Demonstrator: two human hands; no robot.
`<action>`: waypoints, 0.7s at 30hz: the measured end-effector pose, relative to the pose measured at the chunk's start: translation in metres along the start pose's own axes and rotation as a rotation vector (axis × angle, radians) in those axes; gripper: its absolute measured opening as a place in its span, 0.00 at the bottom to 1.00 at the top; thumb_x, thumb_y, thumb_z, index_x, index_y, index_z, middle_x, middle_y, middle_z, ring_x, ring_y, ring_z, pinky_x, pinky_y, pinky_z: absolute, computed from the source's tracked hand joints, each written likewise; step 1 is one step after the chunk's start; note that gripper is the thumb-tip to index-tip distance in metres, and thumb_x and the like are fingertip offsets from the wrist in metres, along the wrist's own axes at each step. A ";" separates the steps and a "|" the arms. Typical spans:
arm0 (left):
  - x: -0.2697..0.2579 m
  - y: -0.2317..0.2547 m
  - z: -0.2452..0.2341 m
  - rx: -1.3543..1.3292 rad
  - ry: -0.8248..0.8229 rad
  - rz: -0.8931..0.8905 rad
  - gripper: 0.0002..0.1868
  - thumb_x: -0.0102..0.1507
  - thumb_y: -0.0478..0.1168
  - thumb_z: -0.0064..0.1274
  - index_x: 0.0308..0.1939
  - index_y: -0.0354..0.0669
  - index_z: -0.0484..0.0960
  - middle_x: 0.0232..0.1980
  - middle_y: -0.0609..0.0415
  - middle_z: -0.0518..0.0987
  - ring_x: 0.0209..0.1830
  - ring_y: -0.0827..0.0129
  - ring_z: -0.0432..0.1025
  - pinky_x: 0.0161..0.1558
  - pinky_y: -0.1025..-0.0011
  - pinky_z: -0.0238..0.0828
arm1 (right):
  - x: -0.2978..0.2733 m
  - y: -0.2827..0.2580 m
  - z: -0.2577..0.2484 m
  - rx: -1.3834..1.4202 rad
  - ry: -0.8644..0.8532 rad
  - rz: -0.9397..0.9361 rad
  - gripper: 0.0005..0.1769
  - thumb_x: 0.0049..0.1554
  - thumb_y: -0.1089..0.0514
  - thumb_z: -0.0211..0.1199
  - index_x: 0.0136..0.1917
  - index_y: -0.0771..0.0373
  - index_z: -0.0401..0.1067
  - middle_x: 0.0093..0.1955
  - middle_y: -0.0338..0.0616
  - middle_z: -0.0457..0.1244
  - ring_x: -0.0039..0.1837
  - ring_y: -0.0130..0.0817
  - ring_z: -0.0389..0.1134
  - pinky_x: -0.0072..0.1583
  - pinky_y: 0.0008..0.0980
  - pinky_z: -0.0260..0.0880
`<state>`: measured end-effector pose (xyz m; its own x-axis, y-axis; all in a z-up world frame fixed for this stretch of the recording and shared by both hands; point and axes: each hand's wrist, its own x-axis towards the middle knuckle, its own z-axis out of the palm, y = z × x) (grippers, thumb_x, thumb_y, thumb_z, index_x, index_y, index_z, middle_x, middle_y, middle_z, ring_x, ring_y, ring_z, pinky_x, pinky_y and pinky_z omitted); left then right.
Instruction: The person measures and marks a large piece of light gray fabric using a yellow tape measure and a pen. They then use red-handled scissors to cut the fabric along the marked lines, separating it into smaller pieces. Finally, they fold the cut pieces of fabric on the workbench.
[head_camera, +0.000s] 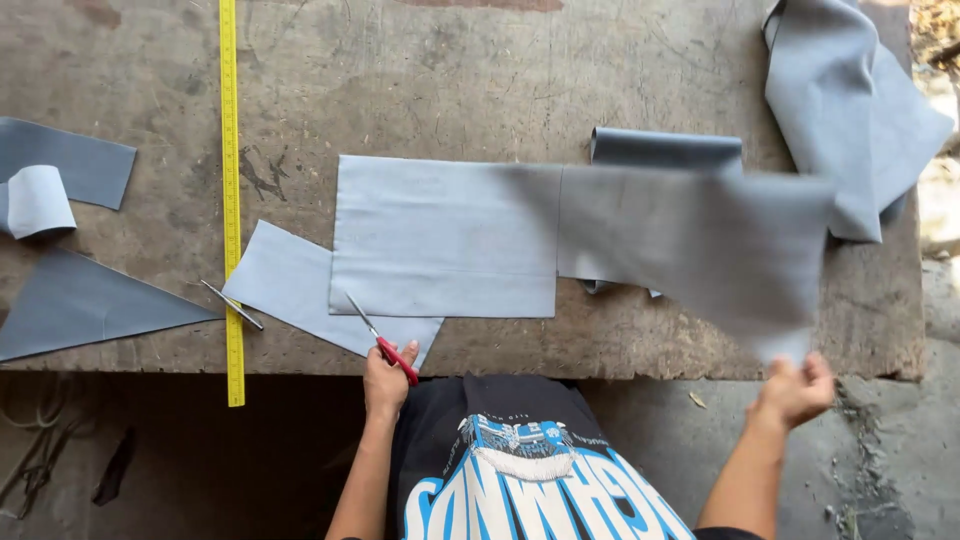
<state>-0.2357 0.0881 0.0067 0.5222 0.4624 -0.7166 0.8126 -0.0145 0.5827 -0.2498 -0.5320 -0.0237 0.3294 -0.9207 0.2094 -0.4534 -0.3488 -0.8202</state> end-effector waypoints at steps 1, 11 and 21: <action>0.002 0.000 0.007 -0.006 0.010 -0.001 0.32 0.60 0.57 0.65 0.57 0.39 0.77 0.47 0.50 0.84 0.32 0.64 0.83 0.36 0.69 0.76 | -0.008 0.009 0.007 0.006 -0.010 -0.002 0.27 0.47 0.69 0.70 0.61 0.61 0.77 0.58 0.39 0.70 0.53 0.36 0.73 0.50 0.34 0.75; 0.106 0.011 0.023 0.336 0.573 0.247 0.36 0.55 0.51 0.73 0.57 0.42 0.68 0.53 0.42 0.78 0.58 0.42 0.75 0.56 0.47 0.70 | -0.094 -0.042 0.098 -0.098 -0.422 -0.367 0.37 0.50 0.62 0.77 0.72 0.65 0.71 0.67 0.59 0.61 0.72 0.59 0.63 0.73 0.53 0.61; 0.133 0.031 0.021 0.516 0.822 0.516 0.31 0.54 0.46 0.71 0.57 0.48 0.74 0.56 0.49 0.78 0.66 0.47 0.68 0.58 0.38 0.62 | -0.061 -0.125 0.129 -0.405 -0.558 0.114 0.71 0.43 0.23 0.72 0.86 0.58 0.47 0.83 0.80 0.36 0.83 0.77 0.41 0.78 0.74 0.42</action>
